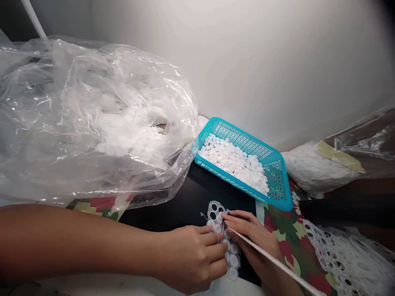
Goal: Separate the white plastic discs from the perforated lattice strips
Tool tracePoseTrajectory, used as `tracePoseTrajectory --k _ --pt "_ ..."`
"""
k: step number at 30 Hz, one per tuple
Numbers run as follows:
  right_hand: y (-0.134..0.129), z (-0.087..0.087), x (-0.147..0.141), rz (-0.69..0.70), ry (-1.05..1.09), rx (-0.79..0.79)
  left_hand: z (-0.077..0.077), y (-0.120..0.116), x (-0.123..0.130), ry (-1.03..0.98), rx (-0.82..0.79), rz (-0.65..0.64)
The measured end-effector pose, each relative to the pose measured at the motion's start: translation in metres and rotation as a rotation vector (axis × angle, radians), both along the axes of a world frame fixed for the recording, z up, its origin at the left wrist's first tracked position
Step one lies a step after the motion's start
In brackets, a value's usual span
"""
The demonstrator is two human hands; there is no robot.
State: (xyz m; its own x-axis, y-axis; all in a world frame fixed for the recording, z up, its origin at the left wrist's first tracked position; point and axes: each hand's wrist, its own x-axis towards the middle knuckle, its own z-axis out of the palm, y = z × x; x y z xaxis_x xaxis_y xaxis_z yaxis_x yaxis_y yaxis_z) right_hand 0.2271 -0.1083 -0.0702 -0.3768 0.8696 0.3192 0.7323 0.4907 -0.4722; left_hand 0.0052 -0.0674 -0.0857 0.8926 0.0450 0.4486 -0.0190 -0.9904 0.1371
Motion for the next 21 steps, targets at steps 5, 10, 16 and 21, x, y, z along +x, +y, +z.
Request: tracePoseTrajectory --k 5,10,16,21 --pt "0.000 0.007 -0.004 0.026 0.021 -0.004 0.001 0.001 0.000 0.009 0.001 -0.006" --pt "0.003 0.009 -0.005 0.071 0.008 0.045 0.001 0.001 0.001 0.011 -0.010 -0.005" --pt "-0.001 -0.005 0.002 0.086 -0.092 0.051 0.002 0.001 0.001 0.021 -0.008 -0.004" --pt "-0.001 -0.002 -0.003 0.107 -0.189 0.228 0.002 0.001 0.001 0.014 0.002 0.001"
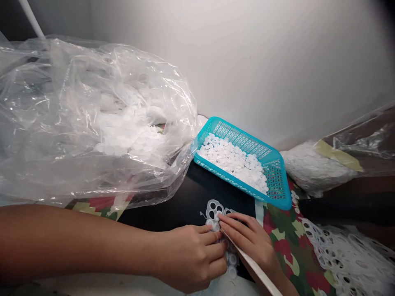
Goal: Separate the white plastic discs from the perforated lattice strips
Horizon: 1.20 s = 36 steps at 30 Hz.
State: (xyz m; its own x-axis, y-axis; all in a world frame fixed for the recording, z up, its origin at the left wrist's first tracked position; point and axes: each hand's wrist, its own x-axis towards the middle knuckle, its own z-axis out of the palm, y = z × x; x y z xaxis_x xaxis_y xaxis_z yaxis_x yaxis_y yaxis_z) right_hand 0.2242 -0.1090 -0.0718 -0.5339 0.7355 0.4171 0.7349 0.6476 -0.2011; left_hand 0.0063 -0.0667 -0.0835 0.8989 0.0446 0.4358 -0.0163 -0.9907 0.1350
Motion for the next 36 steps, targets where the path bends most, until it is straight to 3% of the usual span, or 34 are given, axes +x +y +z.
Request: tracePoseTrajectory --k 10,21,36 --pt "-0.004 -0.012 -0.001 -0.113 0.244 -0.097 -0.004 -0.004 0.000 -0.032 0.054 0.019" --pt "-0.005 0.000 -0.008 -0.204 0.300 -0.077 -0.004 -0.005 0.001 -0.060 0.100 0.010" --pt "-0.001 0.012 -0.016 -0.223 0.325 0.053 -0.001 -0.003 0.002 -0.061 0.114 -0.001"
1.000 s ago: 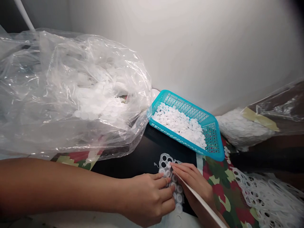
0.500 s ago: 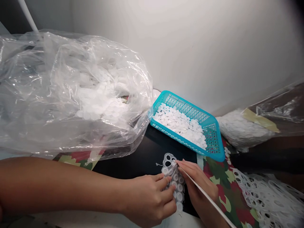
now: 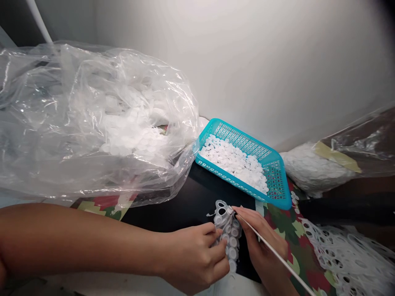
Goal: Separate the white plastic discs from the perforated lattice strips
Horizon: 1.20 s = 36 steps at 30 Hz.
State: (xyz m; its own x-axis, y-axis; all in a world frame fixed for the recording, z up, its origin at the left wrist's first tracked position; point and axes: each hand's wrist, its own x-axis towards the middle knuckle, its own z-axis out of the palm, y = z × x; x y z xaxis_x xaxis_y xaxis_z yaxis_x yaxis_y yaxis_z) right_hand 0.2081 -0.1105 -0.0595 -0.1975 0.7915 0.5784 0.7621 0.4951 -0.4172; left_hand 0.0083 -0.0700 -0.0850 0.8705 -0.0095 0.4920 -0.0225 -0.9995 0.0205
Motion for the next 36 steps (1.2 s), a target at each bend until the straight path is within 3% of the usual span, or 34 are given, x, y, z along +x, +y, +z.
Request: tracePoseTrajectory --k 8,15,25,36 --pt "-0.003 -0.007 0.005 0.090 0.030 -0.096 0.011 0.002 -0.002 0.083 -0.104 0.014" --pt "-0.002 -0.006 0.006 0.122 0.017 -0.136 0.019 0.000 -0.006 0.124 -0.102 0.266" --pt "-0.006 -0.005 0.005 0.124 -0.021 -0.064 0.017 -0.001 -0.004 0.195 -0.176 0.230" --pt "-0.013 -0.005 0.006 0.062 -0.035 -0.036 0.015 -0.003 -0.002 0.169 -0.124 0.193"
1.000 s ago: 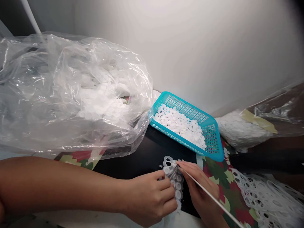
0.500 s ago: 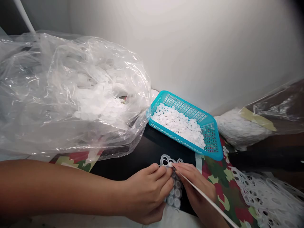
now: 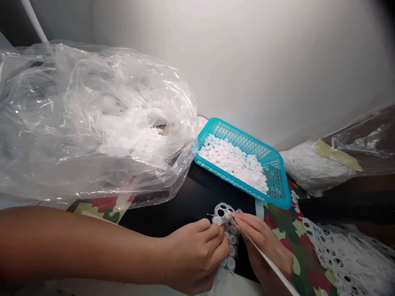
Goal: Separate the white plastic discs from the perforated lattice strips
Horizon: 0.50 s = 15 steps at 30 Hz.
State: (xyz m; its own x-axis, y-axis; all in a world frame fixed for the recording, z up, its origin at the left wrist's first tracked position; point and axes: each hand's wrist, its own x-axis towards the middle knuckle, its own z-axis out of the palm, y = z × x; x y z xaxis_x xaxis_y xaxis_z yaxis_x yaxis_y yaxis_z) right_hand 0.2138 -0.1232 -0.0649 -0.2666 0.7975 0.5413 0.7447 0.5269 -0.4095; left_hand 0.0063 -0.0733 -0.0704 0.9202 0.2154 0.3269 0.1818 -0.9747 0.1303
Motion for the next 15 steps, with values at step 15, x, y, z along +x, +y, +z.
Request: tracePoseTrajectory --k 15 --pt "-0.0059 -0.0012 0.0053 0.130 -0.184 0.011 -0.0003 0.0097 0.0017 -0.092 -0.118 -0.076"
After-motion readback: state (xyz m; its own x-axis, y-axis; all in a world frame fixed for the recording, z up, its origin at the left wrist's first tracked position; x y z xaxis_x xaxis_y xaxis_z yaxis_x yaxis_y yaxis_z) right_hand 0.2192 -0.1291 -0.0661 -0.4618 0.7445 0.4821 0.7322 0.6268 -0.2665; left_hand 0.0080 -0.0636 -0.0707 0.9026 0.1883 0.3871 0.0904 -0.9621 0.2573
